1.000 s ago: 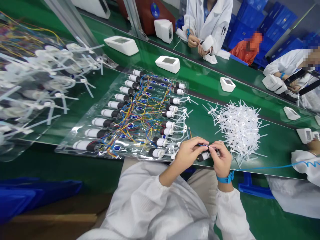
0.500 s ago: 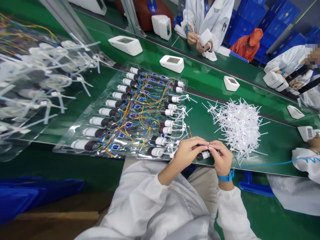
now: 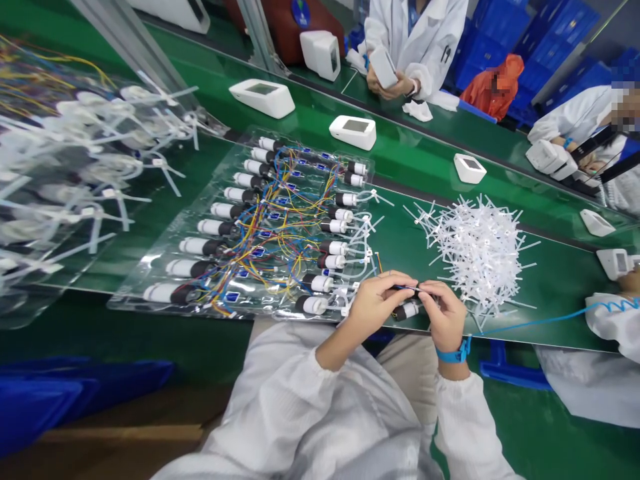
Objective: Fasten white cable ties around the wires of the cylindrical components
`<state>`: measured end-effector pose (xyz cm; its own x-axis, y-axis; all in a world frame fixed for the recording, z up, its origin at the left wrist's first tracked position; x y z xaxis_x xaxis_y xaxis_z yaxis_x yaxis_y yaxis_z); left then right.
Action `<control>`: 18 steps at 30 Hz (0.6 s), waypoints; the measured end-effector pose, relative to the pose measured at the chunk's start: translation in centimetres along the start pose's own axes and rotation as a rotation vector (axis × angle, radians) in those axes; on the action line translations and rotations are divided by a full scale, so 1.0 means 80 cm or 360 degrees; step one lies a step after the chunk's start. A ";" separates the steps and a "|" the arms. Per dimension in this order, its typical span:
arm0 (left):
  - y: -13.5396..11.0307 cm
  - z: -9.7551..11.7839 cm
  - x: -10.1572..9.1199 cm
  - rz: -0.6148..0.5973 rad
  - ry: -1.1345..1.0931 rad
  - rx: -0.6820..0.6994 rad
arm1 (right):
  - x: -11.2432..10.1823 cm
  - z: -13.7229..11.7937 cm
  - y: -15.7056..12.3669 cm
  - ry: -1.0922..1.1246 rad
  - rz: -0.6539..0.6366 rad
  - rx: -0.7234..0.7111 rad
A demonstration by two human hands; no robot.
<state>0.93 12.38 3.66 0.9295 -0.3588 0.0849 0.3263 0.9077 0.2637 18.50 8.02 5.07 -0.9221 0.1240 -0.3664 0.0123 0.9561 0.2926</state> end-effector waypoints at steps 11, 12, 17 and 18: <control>-0.002 0.004 0.003 -0.0068 0.0125 -0.0019 | 0.004 -0.008 0.001 0.0059 -0.0002 -0.0049; -0.001 0.006 0.003 -0.0073 0.0145 -0.0001 | 0.004 -0.008 0.001 0.0078 -0.0004 -0.0058; 0.001 0.009 0.007 -0.0101 0.0165 0.0060 | 0.003 -0.006 0.001 0.0157 -0.0024 -0.0049; 0.002 0.008 0.007 -0.0103 0.0150 0.0058 | 0.004 -0.004 0.001 0.0155 -0.0033 -0.0030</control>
<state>1.38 12.15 4.34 0.9192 -0.3930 -0.0237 0.3815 0.8742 0.3004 18.09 8.06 5.28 -0.9554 0.0770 -0.2852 -0.0137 0.9529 0.3030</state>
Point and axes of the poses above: each hand's wrist, its own y-axis towards the middle knuckle, its own x-axis out of the palm, z = x × y, the point moved 10 cm from there along y, towards the middle knuckle, and after that the axes turned 7 degrees about -z, right-handed, at the moved point
